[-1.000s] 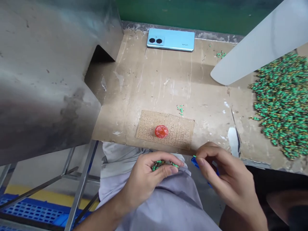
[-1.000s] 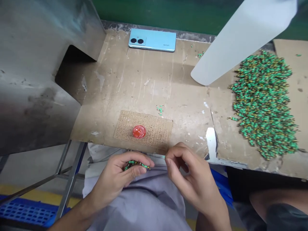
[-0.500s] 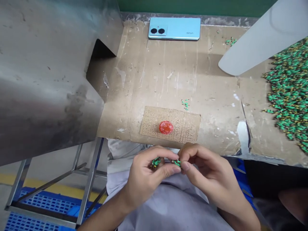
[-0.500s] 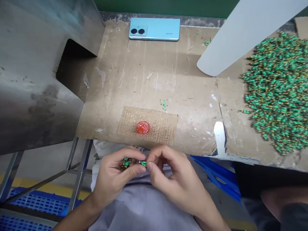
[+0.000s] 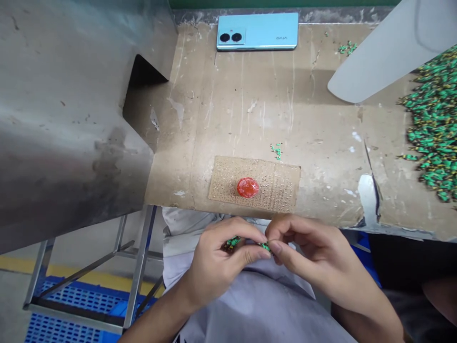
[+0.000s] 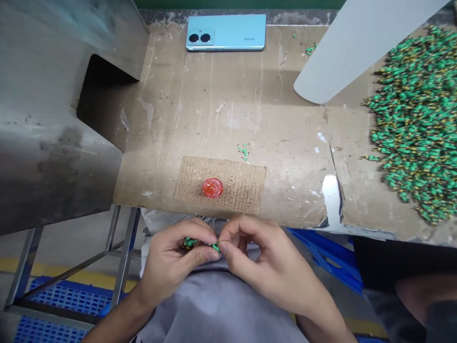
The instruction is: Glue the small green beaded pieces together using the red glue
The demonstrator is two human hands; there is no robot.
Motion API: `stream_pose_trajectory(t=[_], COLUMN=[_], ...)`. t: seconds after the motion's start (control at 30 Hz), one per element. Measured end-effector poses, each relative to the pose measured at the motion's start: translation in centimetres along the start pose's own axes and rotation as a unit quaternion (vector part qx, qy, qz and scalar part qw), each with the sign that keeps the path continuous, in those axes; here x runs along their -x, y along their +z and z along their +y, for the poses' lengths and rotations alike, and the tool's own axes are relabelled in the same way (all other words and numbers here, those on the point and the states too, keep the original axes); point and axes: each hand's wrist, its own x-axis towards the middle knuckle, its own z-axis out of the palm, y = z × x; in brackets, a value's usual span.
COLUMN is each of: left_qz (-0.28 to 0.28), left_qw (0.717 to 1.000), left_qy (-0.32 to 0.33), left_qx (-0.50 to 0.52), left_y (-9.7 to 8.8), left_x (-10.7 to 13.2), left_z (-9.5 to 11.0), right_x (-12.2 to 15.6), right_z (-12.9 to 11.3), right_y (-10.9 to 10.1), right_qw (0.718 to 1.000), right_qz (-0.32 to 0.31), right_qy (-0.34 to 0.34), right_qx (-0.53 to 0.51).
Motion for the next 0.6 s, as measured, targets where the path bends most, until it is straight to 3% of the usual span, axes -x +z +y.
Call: stream_pose_trajectory(t=[0.23, 0.6], left_qz=[-0.005, 0.005], left_qw=[1.0, 0.999], left_qy=[-0.005, 0.037], left_qx=[0.004, 0.024], left_y=[-0.05, 0.25], left_x=[0.05, -0.44], left_z=[-0.11, -0.34], right_x=[-0.07, 0.14], right_z=[-0.13, -0.15], right_y=[-0.27, -0.72], right_qw=[1.0, 0.997], right_qz=[-0.014, -0.029], right_qy=[0.021, -0.037], right_qx=[0.0, 0.063])
